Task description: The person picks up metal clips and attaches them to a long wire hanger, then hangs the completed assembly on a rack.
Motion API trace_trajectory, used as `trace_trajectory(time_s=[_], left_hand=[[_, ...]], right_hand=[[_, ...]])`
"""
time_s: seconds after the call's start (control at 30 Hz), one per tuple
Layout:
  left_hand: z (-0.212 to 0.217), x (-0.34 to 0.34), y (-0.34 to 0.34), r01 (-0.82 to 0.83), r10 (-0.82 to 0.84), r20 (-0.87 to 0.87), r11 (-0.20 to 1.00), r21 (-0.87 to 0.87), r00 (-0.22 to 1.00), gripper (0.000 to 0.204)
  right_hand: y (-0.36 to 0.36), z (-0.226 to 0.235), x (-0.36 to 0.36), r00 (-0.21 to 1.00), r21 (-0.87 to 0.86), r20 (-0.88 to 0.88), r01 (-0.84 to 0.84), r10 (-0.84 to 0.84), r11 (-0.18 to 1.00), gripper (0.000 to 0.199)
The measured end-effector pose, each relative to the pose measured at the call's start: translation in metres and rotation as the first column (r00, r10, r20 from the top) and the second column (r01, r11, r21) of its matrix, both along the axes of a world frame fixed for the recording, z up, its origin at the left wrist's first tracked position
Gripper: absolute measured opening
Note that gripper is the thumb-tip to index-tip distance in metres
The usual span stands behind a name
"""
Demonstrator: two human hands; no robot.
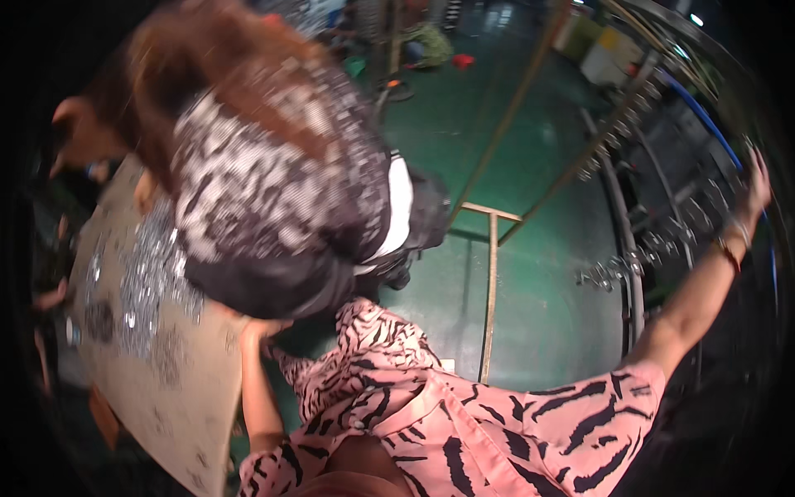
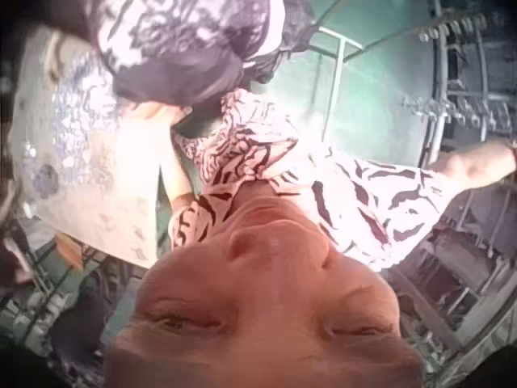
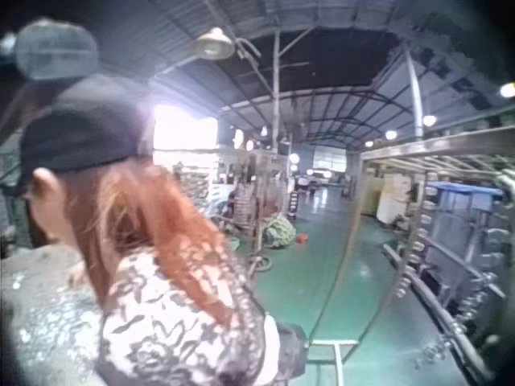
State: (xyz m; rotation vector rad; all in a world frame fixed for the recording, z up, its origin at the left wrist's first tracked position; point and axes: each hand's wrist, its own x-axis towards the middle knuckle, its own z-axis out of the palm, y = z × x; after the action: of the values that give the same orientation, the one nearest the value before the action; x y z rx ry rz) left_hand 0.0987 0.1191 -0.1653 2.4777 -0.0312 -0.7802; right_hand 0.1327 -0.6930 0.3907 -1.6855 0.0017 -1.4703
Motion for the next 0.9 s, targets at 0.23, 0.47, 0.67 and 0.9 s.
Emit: trace_trajectory(time_s=[0.23,0.47,0.67,0.9], left_hand=[[0.015,-0.006,-0.048,0.127,-0.116,0.091,0.983,-0.132,0.989,0.04],[0.094,-0.134,-0.043,-0.261,0.271,-0.039,0.865,-0.429,0.962,0.037],[0.091,-0.184,0.059,-0.937,0.889,0.457,0.181,-0.297,0.027,0.023],[0.043,-0.17,0.097,-0.986,0.573,0.807,0.148,0.072,0.145,0.013]], right_hand=[[0.244,-0.196,0.032,0.946,-0.362,-0.121,-0.324,0.3,0.874,0.029],[0.41,-0.234,0.046,-0.357,-0.338,-0.562,-0.725,0.746,-0.601,0.026],[0.56,-0.225,0.02,-0.588,-0.027,-0.804,-0.121,0.093,-0.992,0.019],[0.664,-0.299,0.034,-0.698,0.397,-0.703,-0.228,-0.135,-0.889,0.021]])
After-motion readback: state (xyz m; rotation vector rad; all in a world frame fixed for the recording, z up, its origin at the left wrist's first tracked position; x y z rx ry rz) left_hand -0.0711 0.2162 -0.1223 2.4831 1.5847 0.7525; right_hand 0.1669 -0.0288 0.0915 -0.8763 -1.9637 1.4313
